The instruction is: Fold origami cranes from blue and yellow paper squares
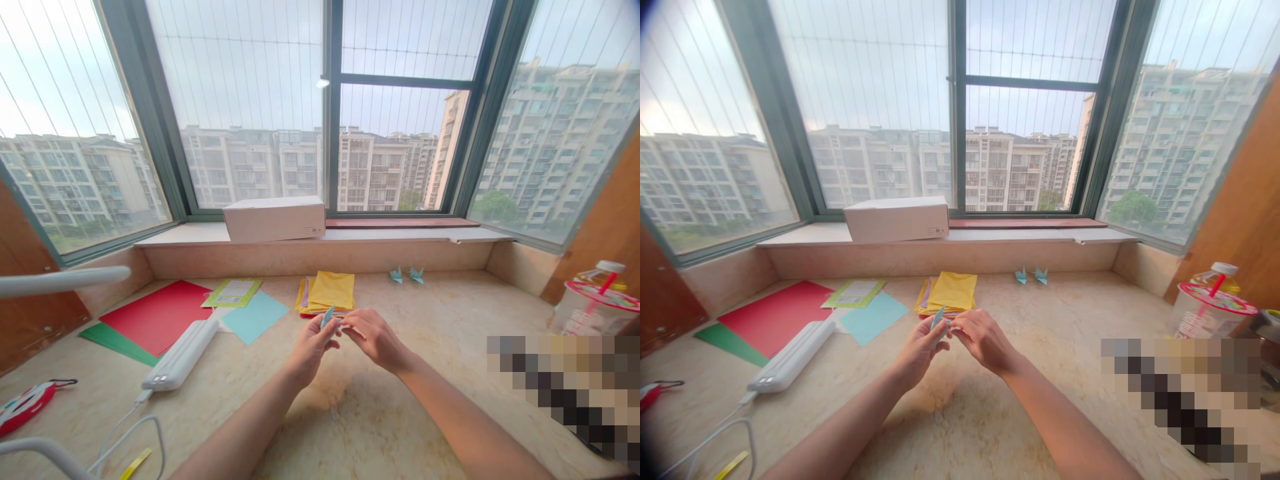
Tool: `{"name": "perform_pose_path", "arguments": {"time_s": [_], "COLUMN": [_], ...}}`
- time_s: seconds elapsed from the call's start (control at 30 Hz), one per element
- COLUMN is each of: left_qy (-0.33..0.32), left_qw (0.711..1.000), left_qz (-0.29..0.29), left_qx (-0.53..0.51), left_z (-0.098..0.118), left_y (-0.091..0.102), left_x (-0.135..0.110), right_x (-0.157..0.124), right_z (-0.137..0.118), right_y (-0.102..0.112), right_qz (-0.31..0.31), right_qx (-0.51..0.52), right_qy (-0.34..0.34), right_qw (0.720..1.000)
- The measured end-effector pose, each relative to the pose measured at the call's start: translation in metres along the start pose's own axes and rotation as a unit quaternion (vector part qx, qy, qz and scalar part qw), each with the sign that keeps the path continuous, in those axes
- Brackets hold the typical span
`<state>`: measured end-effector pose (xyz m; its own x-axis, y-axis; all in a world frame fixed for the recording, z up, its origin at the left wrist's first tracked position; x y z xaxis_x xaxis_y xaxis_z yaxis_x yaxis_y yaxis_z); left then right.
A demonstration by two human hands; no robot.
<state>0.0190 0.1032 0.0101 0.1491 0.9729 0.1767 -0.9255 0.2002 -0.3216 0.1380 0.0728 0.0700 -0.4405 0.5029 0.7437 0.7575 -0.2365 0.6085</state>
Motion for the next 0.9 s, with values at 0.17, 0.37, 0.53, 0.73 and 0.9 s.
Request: {"name": "perform_pose_path", "arguments": {"time_s": [0.17,0.37,0.53,0.73,0.9], "left_qy": [0.003,0.001,-0.025,-0.066,-0.097], "left_qw": [1.000,1.000,1.000,0.995,0.987], "left_qz": [-0.010,-0.011,0.004,0.019,0.039], "left_qx": [-0.003,-0.004,0.010,0.074,0.118], "left_z": [0.001,0.000,0.001,0.004,0.012], "left_y": [-0.002,-0.003,0.000,0.005,0.006], "left_x": [0.000,-0.001,0.001,0.003,0.002], "right_x": [0.001,0.002,0.000,-0.003,-0.006], "right_z": [-0.003,0.000,0.014,0.019,0.021], "right_y": [0.002,0.004,-0.002,-0.009,-0.012], "right_qz": [-0.003,0.017,0.056,0.065,0.076], "right_qx": [-0.044,-0.023,0.101,0.164,0.142], "right_qy": [0.012,-0.013,-0.121,-0.164,-0.177], "right_qw": [0.999,0.999,0.986,0.971,0.971]}}
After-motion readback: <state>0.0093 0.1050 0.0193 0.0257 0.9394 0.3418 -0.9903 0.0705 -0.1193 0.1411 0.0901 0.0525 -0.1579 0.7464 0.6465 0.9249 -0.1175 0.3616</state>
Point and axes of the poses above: each hand's wrist, its own x-axis towards the middle knuckle, its own y-axis out of the back of the hand, z = x × y, the point moved 9 cm from there along x, towards the middle knuckle, and after that the axes turned 6 degrees about -y, right-handed, at the moved point
